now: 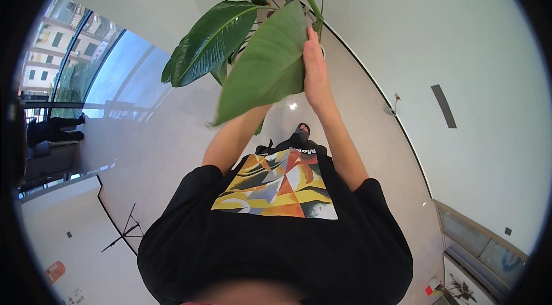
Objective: Cleaning the leaves of a large indoor plant with a brown cloth.
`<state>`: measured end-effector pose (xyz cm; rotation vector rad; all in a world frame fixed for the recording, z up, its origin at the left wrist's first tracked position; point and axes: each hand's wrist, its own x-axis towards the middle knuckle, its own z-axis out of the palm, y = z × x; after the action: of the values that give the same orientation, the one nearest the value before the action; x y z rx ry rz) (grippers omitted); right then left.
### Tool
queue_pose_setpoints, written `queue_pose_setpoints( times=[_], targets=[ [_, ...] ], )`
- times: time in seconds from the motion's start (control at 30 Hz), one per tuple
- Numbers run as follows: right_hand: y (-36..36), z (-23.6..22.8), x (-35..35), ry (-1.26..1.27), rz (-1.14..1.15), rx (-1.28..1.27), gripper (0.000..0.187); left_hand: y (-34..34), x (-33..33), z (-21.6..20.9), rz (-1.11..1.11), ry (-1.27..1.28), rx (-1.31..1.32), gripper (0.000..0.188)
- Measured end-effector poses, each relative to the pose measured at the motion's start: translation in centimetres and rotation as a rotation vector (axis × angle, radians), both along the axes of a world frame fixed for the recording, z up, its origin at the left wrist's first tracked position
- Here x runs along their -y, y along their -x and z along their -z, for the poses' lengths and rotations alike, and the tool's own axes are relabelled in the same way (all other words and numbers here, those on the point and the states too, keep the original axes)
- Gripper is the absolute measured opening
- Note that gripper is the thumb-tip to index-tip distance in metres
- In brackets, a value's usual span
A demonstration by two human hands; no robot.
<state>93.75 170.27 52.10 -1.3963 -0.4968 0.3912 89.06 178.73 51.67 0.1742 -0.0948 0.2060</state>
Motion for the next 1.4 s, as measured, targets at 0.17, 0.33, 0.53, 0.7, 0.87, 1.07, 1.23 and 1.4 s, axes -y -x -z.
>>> queue_pose_setpoints(
  times=[0.17, 0.33, 0.53, 0.7, 0.87, 1.07, 1.23, 1.4],
  targets=[
    [-0.6, -0.4, 0.5, -0.353, -0.161, -0.320, 0.056, 1.6, 4.2, -6.4, -0.203, -0.732, -0.388, 0.043],
    [-1.1, -0.3, 1.4, -0.185, -0.135, 0.170, 0.053, 3.7, 6.7, -2.6, -0.321, -1.416, -0.079, 0.056],
    [-3.9, 2.4, 4.8, -0.155, -0.117, 0.499, 0.052, 1.7, 5.2, -2.5, -0.438, -1.579, -0.087, 0.032],
    [-7.4, 12.7, 8.8, -0.567, -0.192, -0.389, 0.054, -2.0, 3.4, -1.7, -0.133, -0.848, -0.290, 0.037],
    [-1.4, 3.7, 2.8, -0.436, -0.166, -0.253, 0.054, -4.9, -0.4, 1.8, 0.067, -0.682, -0.382, 0.043],
    [-0.6, 1.1, 0.6, -0.182, -0.179, -0.219, 0.062, -4.3, -1.7, 1.9, -0.019, -0.635, -0.536, 0.049],
    [-0.2, 1.2, -0.1, -0.112, -0.212, -0.171, 0.062, -1.5, -3.2, 0.7, 0.046, -0.591, -0.393, 0.039],
    [-0.3, 0.8, 0.0, -0.141, -0.131, -0.133, 0.061, 0.9, 0.0, -3.2, -0.087, -0.583, -0.420, 0.038]
  ],
)
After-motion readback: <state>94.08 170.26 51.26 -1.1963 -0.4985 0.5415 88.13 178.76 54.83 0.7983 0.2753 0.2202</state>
